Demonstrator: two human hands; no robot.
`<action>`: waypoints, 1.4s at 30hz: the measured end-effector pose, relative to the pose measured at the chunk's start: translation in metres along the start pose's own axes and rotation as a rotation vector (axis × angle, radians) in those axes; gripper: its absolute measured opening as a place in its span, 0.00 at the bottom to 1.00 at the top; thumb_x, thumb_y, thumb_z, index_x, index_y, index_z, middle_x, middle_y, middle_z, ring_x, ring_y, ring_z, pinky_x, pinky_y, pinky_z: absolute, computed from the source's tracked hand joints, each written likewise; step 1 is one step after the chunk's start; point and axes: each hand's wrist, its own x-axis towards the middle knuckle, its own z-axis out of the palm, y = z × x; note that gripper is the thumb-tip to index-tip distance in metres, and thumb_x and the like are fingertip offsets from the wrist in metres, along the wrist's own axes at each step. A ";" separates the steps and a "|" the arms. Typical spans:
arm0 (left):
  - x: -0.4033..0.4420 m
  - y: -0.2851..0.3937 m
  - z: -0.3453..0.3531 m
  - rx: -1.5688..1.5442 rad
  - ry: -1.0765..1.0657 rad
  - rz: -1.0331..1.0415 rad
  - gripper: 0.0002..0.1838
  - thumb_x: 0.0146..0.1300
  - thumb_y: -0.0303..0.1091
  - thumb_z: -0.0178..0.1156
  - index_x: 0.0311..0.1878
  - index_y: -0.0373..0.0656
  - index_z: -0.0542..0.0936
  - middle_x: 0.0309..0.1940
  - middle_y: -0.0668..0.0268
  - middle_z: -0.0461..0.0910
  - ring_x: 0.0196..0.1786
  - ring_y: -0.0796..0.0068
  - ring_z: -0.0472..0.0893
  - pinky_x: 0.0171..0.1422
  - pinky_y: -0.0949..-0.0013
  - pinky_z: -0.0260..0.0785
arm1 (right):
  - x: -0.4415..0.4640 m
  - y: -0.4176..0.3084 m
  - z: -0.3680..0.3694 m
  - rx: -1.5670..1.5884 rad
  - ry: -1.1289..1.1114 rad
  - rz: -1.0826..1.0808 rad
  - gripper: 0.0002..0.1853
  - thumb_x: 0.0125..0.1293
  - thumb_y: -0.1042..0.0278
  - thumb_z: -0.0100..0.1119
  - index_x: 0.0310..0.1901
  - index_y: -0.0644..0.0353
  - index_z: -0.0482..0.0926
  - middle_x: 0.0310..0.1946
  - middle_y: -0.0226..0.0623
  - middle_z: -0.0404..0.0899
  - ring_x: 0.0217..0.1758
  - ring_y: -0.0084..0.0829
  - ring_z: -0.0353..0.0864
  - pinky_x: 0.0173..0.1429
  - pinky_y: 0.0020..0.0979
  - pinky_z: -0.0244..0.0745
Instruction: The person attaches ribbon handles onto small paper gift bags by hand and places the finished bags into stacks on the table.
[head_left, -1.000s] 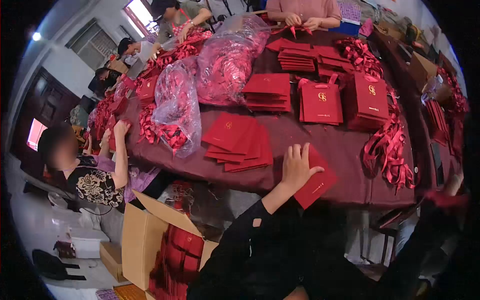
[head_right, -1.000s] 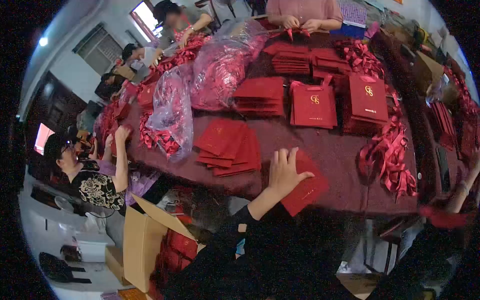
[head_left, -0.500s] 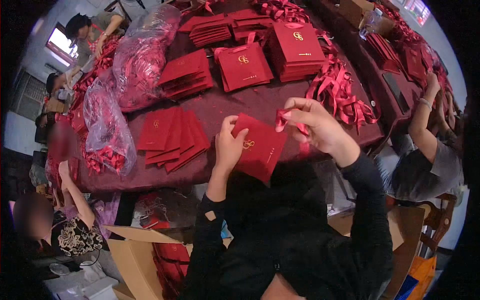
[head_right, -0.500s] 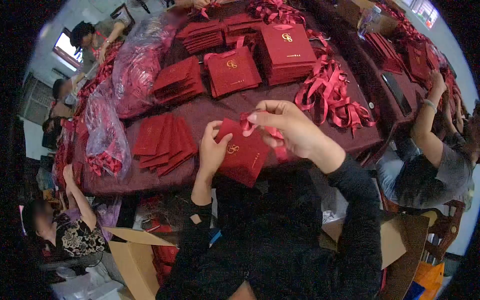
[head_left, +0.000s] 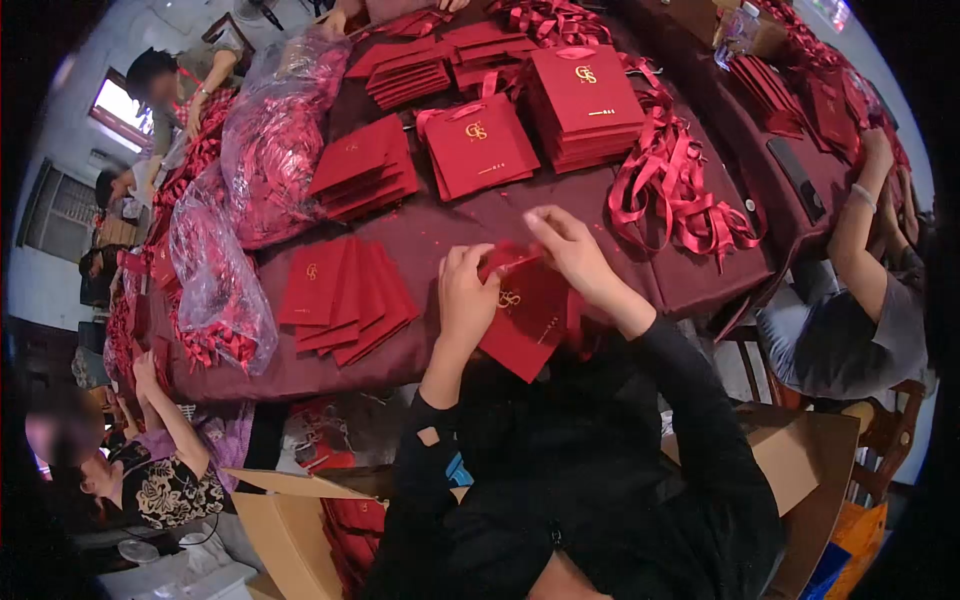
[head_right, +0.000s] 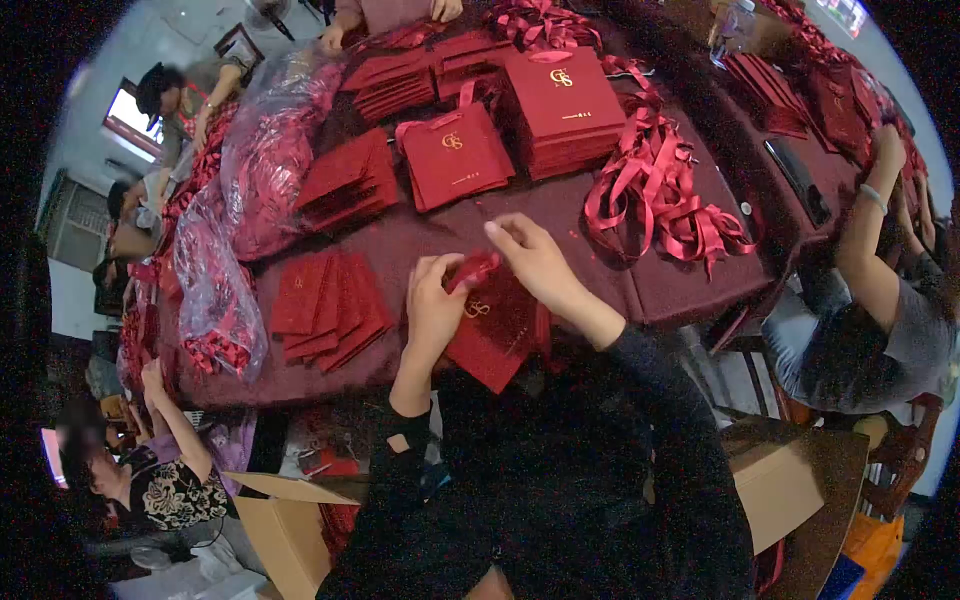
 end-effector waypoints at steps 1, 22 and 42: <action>0.006 0.001 0.002 0.137 0.107 0.078 0.21 0.57 0.30 0.65 0.54 0.39 0.76 0.47 0.52 0.76 0.49 0.51 0.77 0.56 0.57 0.69 | 0.014 0.006 0.000 -0.405 0.109 -0.221 0.24 0.66 0.62 0.56 0.56 0.74 0.70 0.31 0.49 0.82 0.35 0.39 0.84 0.40 0.34 0.77; 0.099 -0.028 -0.004 0.192 0.252 0.041 0.29 0.54 0.23 0.64 0.62 0.33 0.70 0.56 0.42 0.74 0.62 0.44 0.71 0.64 0.53 0.64 | 0.090 0.012 0.000 -0.790 0.312 -0.106 0.18 0.65 0.59 0.56 0.47 0.66 0.77 0.36 0.54 0.82 0.40 0.54 0.82 0.46 0.47 0.76; -0.042 0.023 0.004 0.384 0.141 -0.023 0.36 0.45 0.42 0.75 0.56 0.40 0.69 0.50 0.56 0.73 0.55 0.52 0.70 0.60 0.52 0.61 | -0.035 0.040 0.014 -0.079 -0.001 -0.147 0.09 0.67 0.70 0.59 0.45 0.65 0.81 0.29 0.32 0.82 0.31 0.19 0.78 0.37 0.24 0.74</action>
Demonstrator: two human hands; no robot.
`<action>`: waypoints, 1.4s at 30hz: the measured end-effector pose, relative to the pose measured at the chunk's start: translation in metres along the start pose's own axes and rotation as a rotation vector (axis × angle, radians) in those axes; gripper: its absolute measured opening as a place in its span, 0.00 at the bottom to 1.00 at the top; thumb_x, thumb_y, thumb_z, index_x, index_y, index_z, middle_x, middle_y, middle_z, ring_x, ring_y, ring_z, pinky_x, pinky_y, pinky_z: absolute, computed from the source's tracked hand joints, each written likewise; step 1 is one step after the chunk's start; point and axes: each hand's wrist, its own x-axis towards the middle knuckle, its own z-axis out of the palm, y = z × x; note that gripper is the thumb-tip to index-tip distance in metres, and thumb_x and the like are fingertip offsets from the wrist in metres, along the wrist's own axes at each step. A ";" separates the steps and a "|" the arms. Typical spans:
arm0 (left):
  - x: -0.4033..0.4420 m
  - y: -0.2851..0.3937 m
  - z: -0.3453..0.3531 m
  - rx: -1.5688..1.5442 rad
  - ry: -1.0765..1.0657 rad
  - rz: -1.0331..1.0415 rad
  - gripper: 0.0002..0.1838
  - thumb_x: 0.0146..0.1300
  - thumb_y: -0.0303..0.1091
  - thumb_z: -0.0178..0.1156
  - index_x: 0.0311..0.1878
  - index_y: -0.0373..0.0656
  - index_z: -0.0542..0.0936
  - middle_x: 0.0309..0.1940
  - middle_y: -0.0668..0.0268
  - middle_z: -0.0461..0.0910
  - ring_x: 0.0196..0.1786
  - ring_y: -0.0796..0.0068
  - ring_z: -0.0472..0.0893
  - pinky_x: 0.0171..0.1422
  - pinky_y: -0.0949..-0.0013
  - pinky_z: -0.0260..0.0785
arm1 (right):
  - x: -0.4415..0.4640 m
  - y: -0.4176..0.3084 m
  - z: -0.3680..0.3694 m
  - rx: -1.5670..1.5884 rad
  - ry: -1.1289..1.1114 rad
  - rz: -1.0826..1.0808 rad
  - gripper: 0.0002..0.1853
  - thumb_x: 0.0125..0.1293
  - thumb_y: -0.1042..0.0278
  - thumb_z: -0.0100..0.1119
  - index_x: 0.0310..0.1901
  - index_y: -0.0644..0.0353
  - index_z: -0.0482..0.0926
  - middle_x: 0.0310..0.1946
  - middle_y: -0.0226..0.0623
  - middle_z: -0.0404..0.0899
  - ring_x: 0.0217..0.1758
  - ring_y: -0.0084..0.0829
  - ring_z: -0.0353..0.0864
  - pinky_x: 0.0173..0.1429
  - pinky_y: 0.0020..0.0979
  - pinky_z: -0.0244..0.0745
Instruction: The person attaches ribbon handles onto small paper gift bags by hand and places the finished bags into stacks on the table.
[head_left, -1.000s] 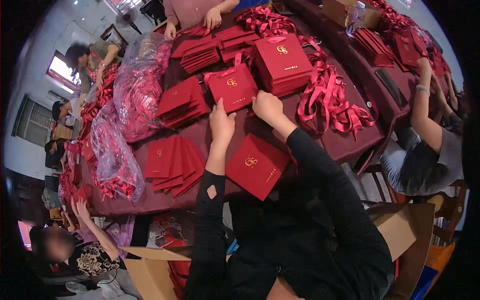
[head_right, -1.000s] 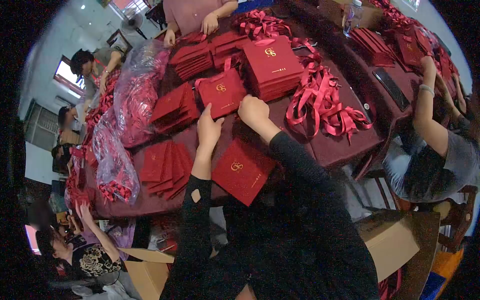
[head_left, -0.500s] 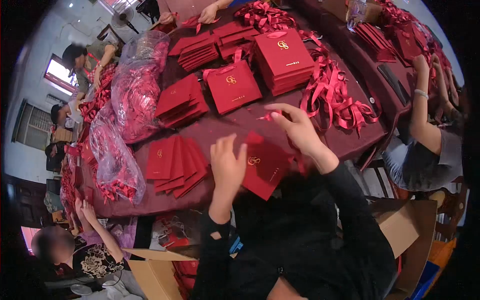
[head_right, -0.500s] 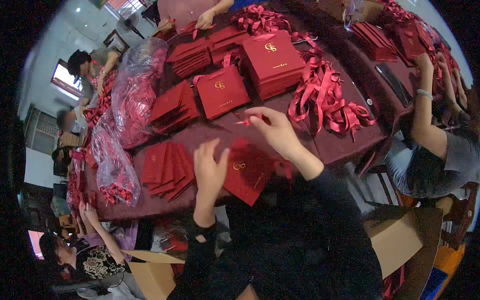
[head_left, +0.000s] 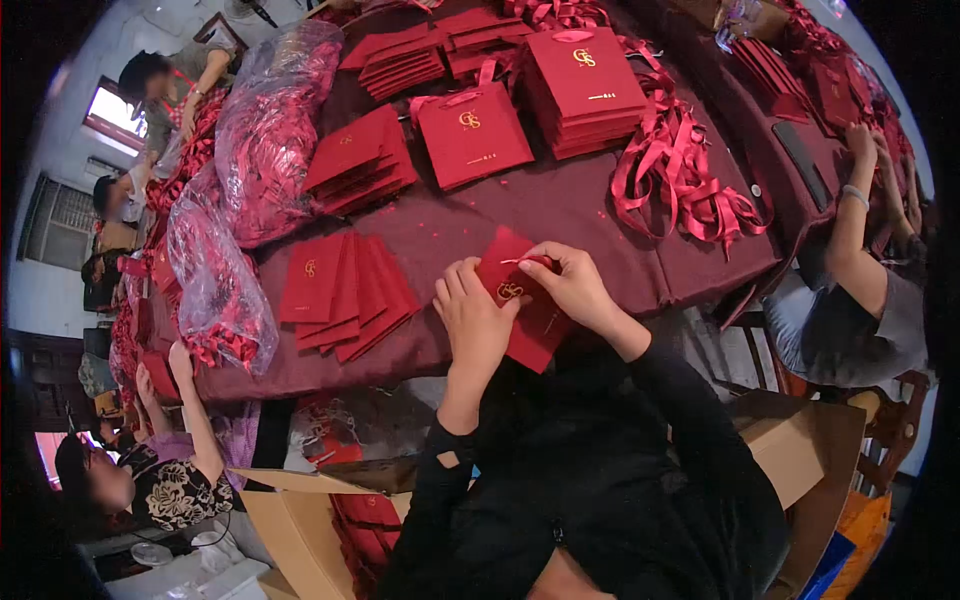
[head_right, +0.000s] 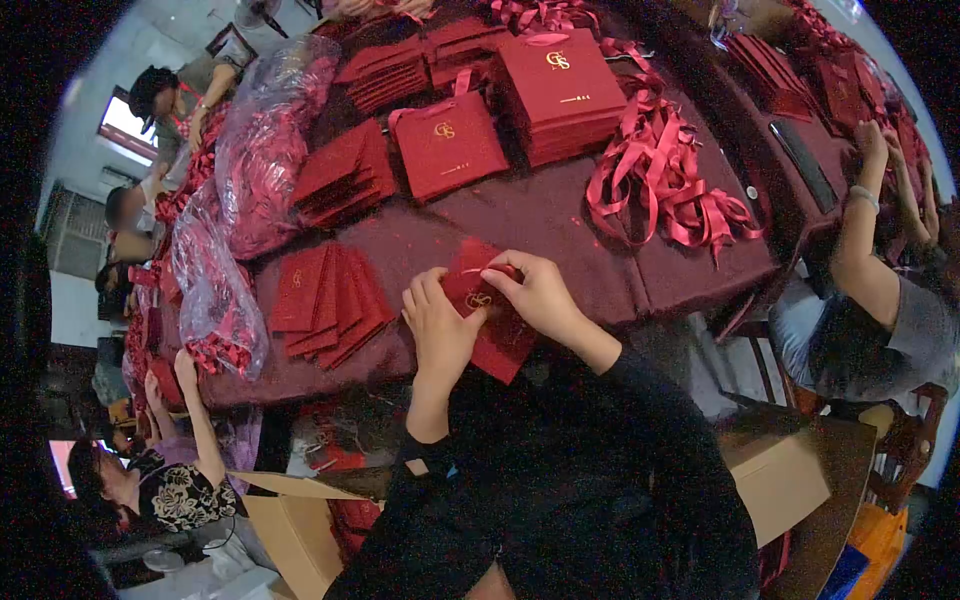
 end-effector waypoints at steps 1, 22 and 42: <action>0.003 0.000 -0.002 0.000 -0.003 0.002 0.36 0.45 0.42 0.75 0.56 0.40 0.69 0.50 0.56 0.73 0.55 0.52 0.70 0.60 0.52 0.61 | 0.000 0.002 0.000 0.001 0.003 0.002 0.09 0.67 0.70 0.59 0.45 0.65 0.81 0.29 0.32 0.82 0.31 0.19 0.78 0.37 0.24 0.74; 0.028 -0.009 -0.010 -0.699 -0.145 -0.097 0.11 0.65 0.27 0.59 0.47 0.32 0.80 0.32 0.60 0.84 0.34 0.79 0.80 0.40 0.73 0.72 | -0.002 -0.017 0.011 -0.284 0.123 -0.300 0.07 0.66 0.67 0.58 0.38 0.61 0.78 0.29 0.47 0.80 0.31 0.47 0.81 0.32 0.40 0.73; 0.014 -0.008 0.004 -0.761 0.002 -0.187 0.09 0.65 0.24 0.58 0.45 0.32 0.81 0.29 0.65 0.83 0.31 0.83 0.76 0.37 0.75 0.70 | -0.007 -0.017 0.044 -0.461 0.299 -0.345 0.09 0.61 0.69 0.59 0.28 0.63 0.73 0.23 0.47 0.76 0.26 0.48 0.79 0.27 0.43 0.71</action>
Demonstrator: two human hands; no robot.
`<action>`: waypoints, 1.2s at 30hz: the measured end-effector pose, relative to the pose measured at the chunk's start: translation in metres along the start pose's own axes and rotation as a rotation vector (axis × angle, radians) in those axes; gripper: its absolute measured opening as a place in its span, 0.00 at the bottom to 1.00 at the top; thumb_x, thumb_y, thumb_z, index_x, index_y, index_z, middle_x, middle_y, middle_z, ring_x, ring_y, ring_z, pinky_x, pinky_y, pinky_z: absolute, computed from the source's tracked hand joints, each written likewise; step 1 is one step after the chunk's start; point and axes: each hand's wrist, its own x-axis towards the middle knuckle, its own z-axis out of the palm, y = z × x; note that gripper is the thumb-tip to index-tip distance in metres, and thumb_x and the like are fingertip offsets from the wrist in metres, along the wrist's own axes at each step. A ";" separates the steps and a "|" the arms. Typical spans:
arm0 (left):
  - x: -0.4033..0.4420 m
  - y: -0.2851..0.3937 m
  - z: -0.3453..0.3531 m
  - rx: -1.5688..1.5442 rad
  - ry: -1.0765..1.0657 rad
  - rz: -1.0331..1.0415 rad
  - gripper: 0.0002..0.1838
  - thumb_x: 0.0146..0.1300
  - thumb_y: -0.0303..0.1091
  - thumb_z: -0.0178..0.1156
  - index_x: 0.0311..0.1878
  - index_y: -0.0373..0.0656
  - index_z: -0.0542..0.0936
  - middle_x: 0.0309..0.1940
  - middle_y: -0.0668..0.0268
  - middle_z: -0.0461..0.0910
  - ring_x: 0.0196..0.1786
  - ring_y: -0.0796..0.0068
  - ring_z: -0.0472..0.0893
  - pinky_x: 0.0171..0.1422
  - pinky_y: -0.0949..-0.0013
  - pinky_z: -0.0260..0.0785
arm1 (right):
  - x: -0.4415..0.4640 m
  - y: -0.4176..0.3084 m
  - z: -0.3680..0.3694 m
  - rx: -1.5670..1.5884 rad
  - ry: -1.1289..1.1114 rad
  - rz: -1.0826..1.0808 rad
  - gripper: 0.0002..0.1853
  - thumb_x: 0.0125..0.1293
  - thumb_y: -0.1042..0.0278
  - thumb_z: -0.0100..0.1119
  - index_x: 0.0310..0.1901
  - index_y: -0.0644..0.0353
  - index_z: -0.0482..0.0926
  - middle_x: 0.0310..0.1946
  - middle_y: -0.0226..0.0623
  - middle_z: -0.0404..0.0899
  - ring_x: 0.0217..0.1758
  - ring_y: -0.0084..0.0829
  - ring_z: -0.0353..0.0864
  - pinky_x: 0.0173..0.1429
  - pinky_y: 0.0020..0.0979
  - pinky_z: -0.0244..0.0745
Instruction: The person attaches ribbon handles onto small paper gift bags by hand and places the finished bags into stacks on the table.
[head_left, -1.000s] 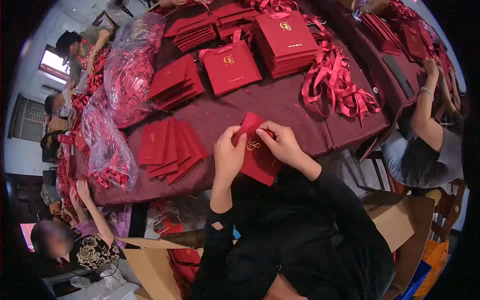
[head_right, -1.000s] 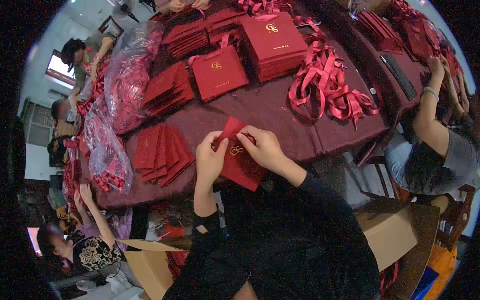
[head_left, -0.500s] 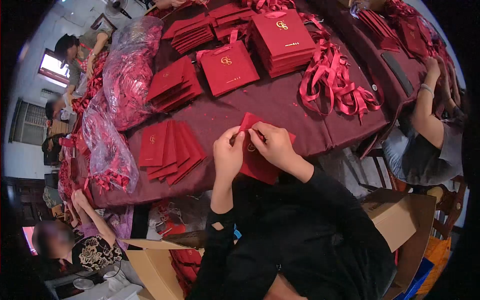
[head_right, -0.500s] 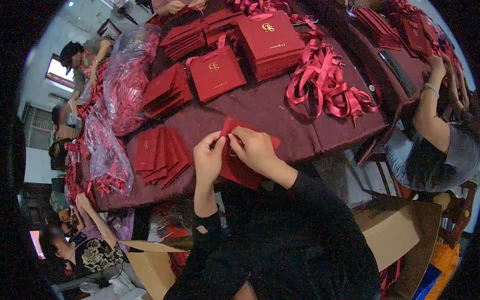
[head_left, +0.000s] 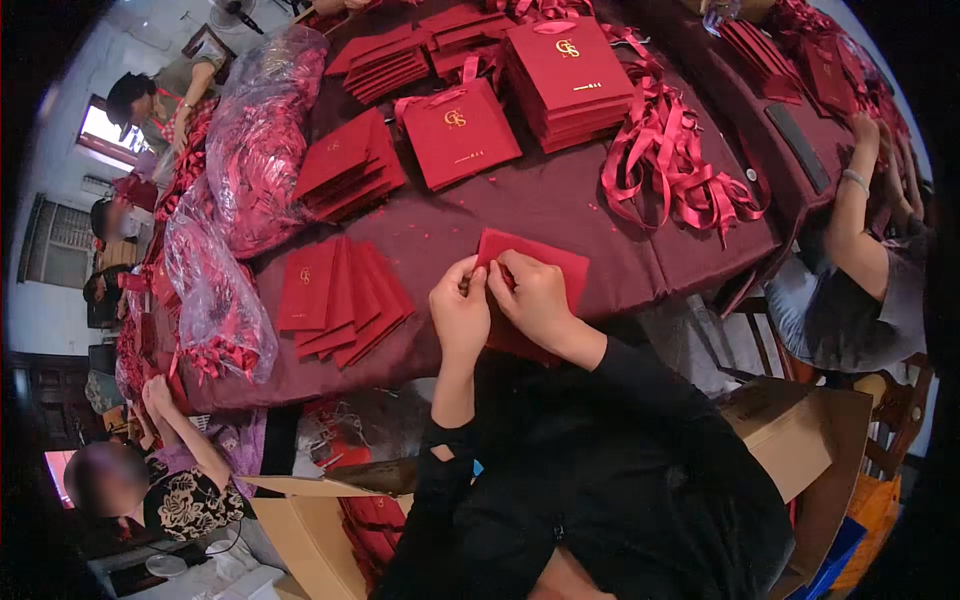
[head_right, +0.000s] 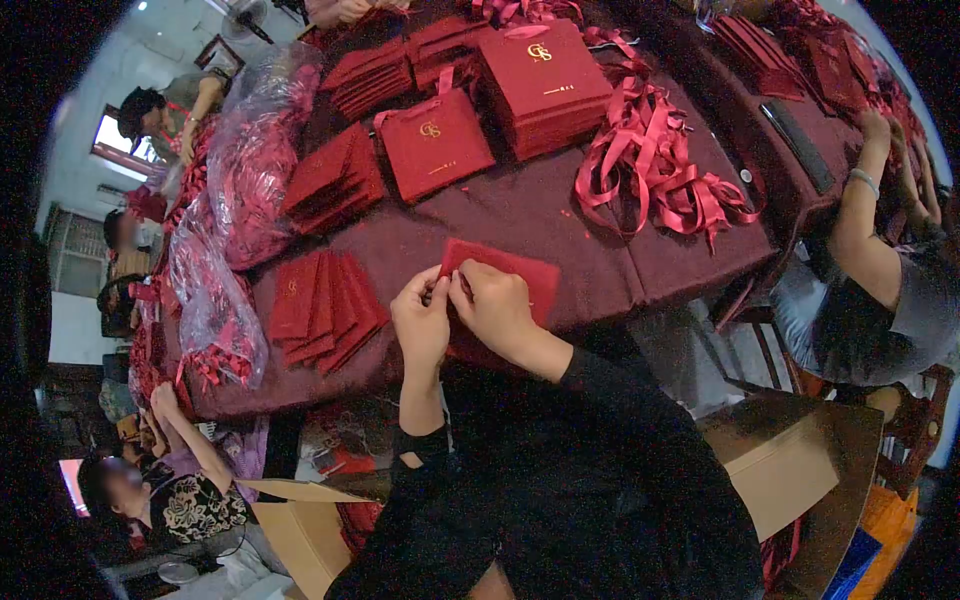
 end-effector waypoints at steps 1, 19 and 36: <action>0.000 -0.001 0.000 0.028 0.020 0.012 0.09 0.65 0.24 0.58 0.45 0.32 0.81 0.29 0.65 0.82 0.30 0.84 0.76 0.37 0.75 0.70 | -0.001 0.001 0.002 -0.001 0.000 0.001 0.09 0.61 0.69 0.59 0.28 0.63 0.73 0.23 0.47 0.76 0.26 0.48 0.79 0.27 0.43 0.71; 0.003 -0.030 -0.006 -0.211 -0.019 -0.196 0.09 0.65 0.25 0.60 0.46 0.29 0.81 0.35 0.68 0.82 0.38 0.84 0.78 0.45 0.77 0.70 | -0.007 0.020 0.007 0.342 -0.036 0.207 0.06 0.65 0.73 0.58 0.32 0.66 0.79 0.19 0.40 0.78 0.21 0.26 0.78 0.25 0.28 0.68; -0.005 -0.007 -0.005 0.163 0.031 0.020 0.11 0.64 0.27 0.59 0.47 0.33 0.81 0.32 0.57 0.84 0.34 0.73 0.81 0.44 0.69 0.72 | -0.004 0.014 0.007 0.061 -0.052 0.084 0.06 0.61 0.69 0.60 0.31 0.63 0.80 0.20 0.47 0.76 0.21 0.43 0.79 0.25 0.37 0.69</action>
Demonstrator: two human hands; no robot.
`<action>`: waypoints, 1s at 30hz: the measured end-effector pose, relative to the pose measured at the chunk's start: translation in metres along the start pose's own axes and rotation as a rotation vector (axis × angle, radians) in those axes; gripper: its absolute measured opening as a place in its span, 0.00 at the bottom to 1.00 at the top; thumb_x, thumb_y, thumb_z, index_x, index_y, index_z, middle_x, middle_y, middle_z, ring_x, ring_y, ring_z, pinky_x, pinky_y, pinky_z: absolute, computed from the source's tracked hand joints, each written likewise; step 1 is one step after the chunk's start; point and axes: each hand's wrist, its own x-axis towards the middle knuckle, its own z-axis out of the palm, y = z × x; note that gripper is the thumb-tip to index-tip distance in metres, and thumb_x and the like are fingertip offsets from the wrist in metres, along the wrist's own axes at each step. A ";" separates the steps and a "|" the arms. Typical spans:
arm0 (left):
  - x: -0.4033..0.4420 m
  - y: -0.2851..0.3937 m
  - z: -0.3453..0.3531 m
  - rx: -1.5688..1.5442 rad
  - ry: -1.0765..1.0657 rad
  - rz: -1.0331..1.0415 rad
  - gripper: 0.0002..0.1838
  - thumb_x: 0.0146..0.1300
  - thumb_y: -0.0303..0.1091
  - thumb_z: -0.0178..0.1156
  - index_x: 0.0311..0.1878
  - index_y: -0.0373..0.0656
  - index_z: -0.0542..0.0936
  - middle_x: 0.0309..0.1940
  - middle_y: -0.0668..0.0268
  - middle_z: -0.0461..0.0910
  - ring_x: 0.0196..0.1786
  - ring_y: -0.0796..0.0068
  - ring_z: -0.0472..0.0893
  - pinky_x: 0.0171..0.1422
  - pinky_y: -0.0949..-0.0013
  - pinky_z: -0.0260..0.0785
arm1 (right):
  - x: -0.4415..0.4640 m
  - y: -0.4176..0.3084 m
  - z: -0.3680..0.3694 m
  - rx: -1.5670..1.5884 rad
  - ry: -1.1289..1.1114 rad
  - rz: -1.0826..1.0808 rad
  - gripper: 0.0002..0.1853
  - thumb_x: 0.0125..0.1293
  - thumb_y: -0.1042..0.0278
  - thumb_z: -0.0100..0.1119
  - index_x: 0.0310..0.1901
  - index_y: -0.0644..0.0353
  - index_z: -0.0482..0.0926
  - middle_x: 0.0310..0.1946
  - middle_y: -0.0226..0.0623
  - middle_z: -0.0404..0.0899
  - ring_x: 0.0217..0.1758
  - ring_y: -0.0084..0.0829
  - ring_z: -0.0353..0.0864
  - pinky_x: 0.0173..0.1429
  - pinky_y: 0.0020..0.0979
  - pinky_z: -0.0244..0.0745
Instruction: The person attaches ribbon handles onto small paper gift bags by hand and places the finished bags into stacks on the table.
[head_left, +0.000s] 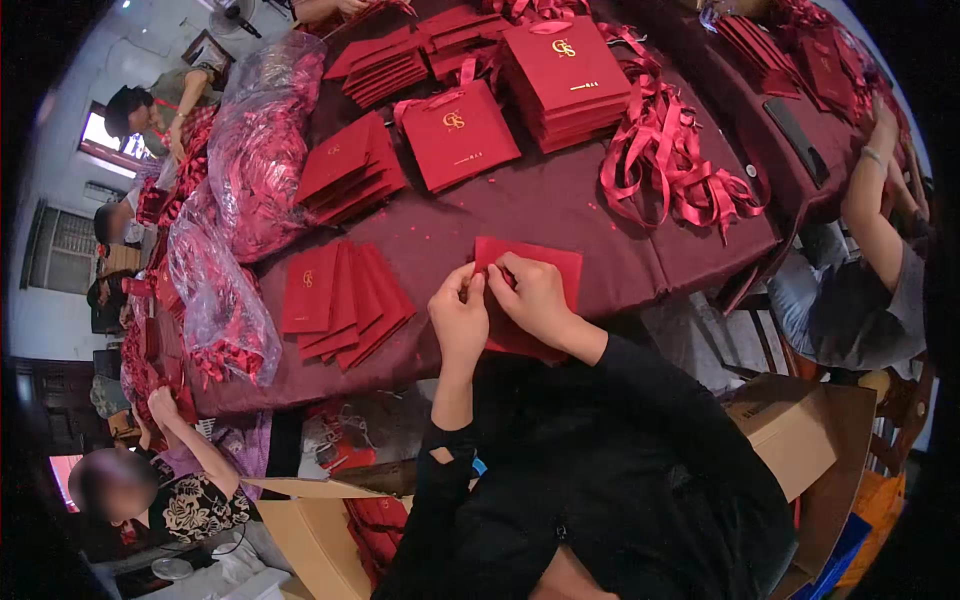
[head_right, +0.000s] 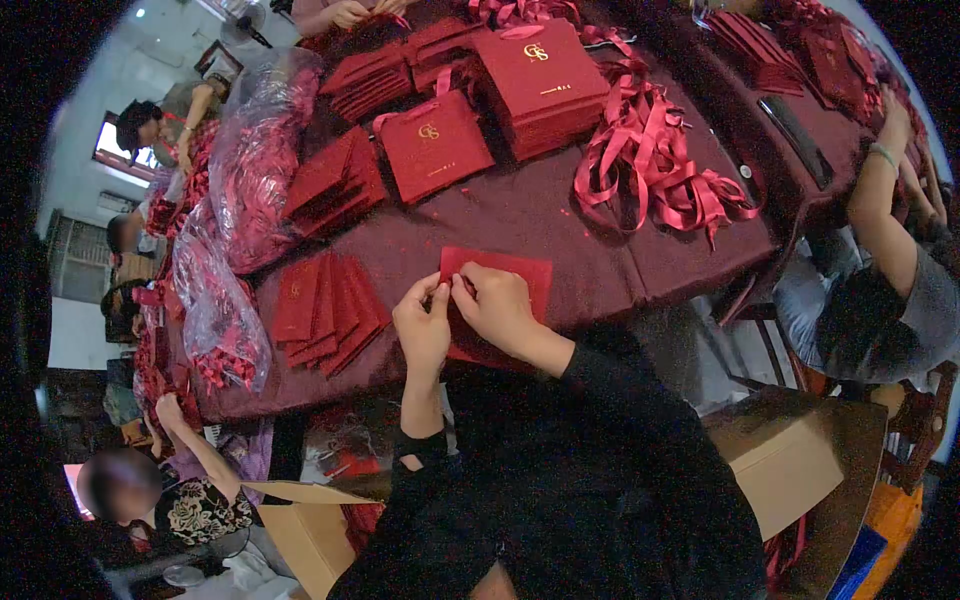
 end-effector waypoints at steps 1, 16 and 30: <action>0.000 0.002 0.000 -0.006 -0.001 -0.026 0.11 0.64 0.27 0.59 0.47 0.33 0.81 0.32 0.56 0.84 0.34 0.73 0.81 0.44 0.69 0.72 | 0.001 -0.001 0.000 0.001 0.001 0.004 0.06 0.61 0.69 0.60 0.31 0.63 0.80 0.20 0.47 0.76 0.21 0.43 0.79 0.25 0.37 0.69; -0.001 0.000 0.001 0.032 0.009 0.005 0.09 0.64 0.27 0.59 0.46 0.35 0.81 0.31 0.56 0.83 0.34 0.71 0.82 0.42 0.68 0.72 | 0.000 -0.004 0.004 -0.063 -0.008 -0.039 0.11 0.63 0.63 0.56 0.28 0.61 0.76 0.19 0.45 0.76 0.25 0.48 0.80 0.28 0.44 0.71; -0.003 -0.018 0.002 -0.009 0.021 0.025 0.10 0.64 0.26 0.59 0.47 0.34 0.81 0.32 0.57 0.83 0.36 0.74 0.82 0.44 0.69 0.72 | 0.002 -0.003 0.002 -0.062 -0.114 0.015 0.10 0.65 0.64 0.56 0.30 0.61 0.74 0.24 0.48 0.78 0.28 0.50 0.80 0.30 0.45 0.72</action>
